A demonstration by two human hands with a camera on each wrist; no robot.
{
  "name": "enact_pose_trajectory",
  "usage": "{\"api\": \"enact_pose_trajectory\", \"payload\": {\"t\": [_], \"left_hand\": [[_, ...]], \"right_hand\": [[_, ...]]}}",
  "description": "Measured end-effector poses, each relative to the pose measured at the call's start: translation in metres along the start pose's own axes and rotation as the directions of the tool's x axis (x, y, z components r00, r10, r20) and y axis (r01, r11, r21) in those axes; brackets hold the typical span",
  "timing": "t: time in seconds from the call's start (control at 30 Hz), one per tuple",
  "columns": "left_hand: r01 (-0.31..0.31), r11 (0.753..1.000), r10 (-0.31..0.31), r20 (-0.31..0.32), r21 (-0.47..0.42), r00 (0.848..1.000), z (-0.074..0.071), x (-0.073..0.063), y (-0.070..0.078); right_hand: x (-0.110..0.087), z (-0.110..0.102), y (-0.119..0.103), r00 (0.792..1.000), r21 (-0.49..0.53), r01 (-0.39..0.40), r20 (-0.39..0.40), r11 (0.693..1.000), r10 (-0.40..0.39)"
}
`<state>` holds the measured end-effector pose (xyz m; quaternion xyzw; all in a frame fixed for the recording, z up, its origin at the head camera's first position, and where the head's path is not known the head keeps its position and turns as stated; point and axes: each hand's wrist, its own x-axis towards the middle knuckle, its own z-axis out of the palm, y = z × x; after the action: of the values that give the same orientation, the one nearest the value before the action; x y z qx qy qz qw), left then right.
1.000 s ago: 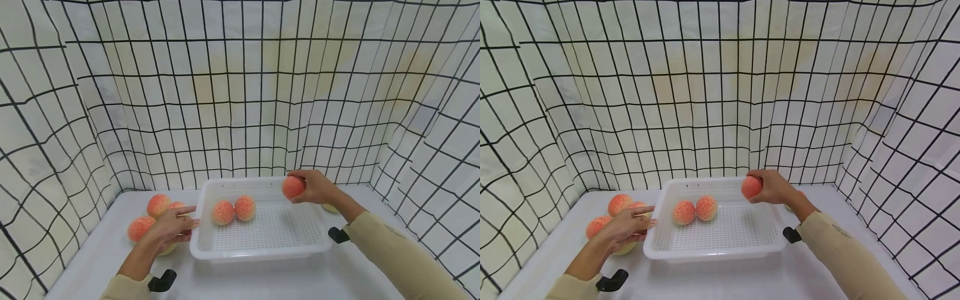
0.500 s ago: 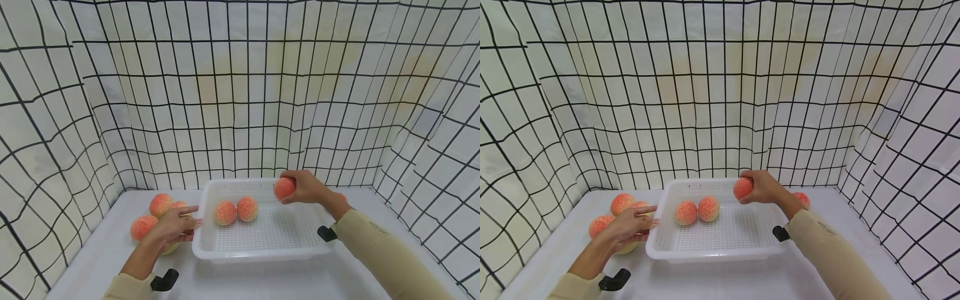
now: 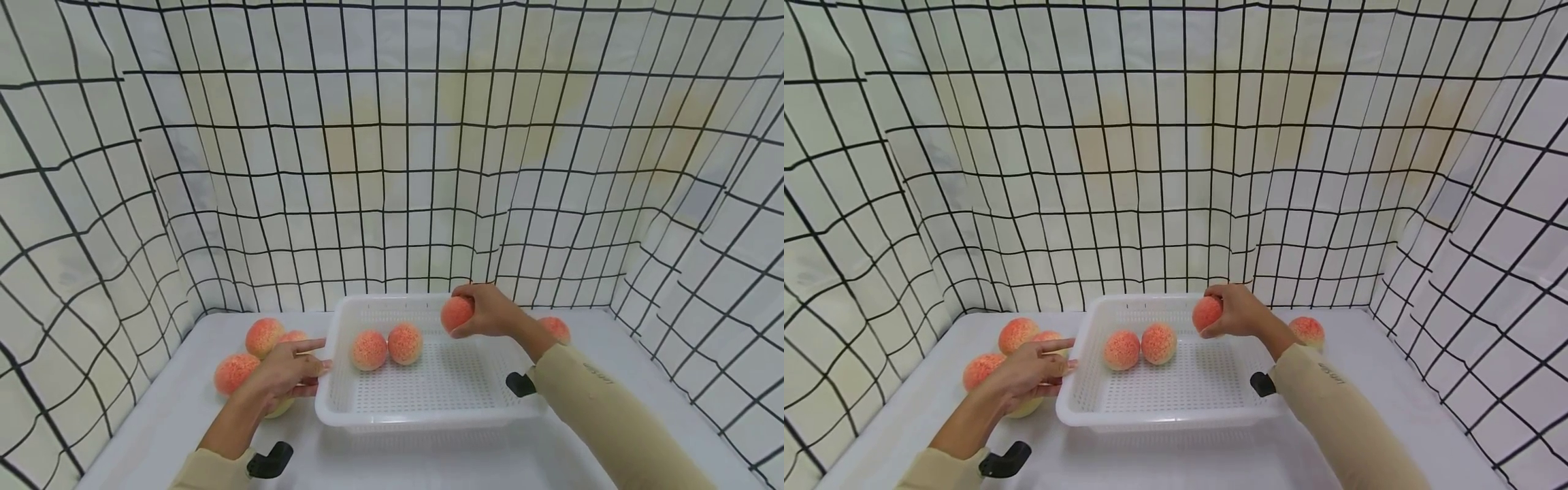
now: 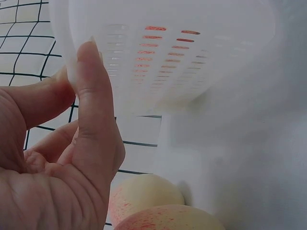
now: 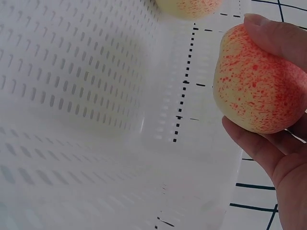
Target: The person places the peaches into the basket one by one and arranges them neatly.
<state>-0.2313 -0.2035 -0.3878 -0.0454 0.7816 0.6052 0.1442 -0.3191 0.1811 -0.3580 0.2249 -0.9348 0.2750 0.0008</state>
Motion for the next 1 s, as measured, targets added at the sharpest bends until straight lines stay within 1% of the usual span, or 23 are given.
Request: {"api": "enact_pose_trajectory", "payload": {"t": [0.17, 0.3, 0.47, 0.67, 1.0], "left_hand": [[0.007, 1.0, -0.007, -0.007, -0.002, 1.0, 0.001, 0.0, -0.001], [0.001, 1.0, -0.001, -0.006, 0.004, 1.0, 0.002, 0.001, -0.001], [0.004, 1.0, -0.004, -0.015, 0.012, 1.0, 0.001, 0.0, -0.002], [0.014, 1.0, -0.014, -0.017, 0.011, 1.0, 0.001, -0.001, -0.001], [-0.002, 1.0, 0.002, -0.018, 0.015, 1.0, 0.0, -0.001, -0.002]], "right_hand": [[0.004, 0.007, 0.0, 0.999, -0.009, -0.045, 0.006, 0.999, 0.045], [0.006, 0.011, -0.001, 0.997, 0.0, -0.076, 0.011, 0.997, 0.076], [0.01, 0.015, 0.0, 0.997, 0.011, -0.081, 0.013, 0.997, 0.081], [0.015, 0.021, 0.0, 0.994, 0.0, -0.111, 0.015, 0.994, 0.111], [0.02, 0.031, 0.001, 0.99, -0.035, -0.14, 0.016, 0.99, 0.141]]}}
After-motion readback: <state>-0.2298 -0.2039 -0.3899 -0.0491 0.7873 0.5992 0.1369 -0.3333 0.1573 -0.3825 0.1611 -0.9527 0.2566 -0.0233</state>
